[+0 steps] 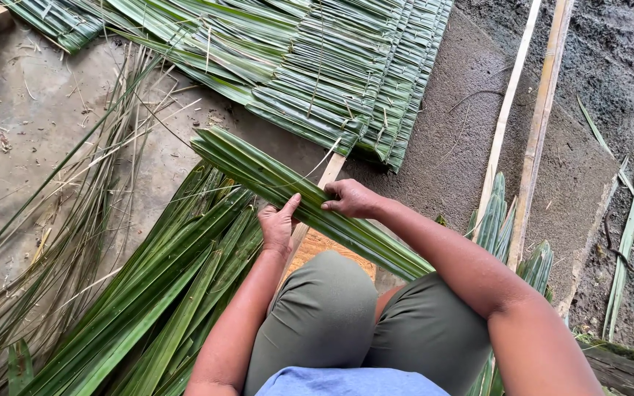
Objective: Weaving palm leaves onto a wooden lath to create a thatched panel
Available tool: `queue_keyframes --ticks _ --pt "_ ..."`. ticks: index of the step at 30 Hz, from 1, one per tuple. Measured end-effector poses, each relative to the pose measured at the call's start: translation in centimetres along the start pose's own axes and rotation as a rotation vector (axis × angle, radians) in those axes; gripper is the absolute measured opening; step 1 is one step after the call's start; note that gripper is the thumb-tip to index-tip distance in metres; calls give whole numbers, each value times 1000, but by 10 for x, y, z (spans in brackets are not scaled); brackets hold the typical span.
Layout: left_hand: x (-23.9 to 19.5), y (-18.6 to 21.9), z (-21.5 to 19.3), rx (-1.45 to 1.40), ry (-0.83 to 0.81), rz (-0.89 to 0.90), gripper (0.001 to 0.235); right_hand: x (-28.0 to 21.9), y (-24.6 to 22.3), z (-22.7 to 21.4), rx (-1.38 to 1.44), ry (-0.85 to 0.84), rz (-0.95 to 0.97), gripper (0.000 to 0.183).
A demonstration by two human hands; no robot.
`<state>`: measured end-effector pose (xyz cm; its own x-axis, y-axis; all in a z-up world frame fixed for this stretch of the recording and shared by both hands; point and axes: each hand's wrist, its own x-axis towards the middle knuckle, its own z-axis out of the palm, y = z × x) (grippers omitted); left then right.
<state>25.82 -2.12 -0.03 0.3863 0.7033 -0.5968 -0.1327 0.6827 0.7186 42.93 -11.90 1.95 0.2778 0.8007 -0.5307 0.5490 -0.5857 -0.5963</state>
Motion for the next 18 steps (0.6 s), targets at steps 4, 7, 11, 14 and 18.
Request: queue_keyframes --ticks 4,7,11,14,18 --pt "24 -15 -9 -6 34 10 23 5 8 1 10 19 55 32" --pt "65 -29 -6 -121 135 9 32 7 17 -7 217 39 239 50" --pt "125 -71 3 -146 136 -29 35 8 13 -37 449 73 312 29" --pt "140 -83 22 -152 127 -56 41 23 33 -47 350 133 357 29" --pt "169 -120 28 -110 138 -5 41 26 40 -55 219 207 491 41"
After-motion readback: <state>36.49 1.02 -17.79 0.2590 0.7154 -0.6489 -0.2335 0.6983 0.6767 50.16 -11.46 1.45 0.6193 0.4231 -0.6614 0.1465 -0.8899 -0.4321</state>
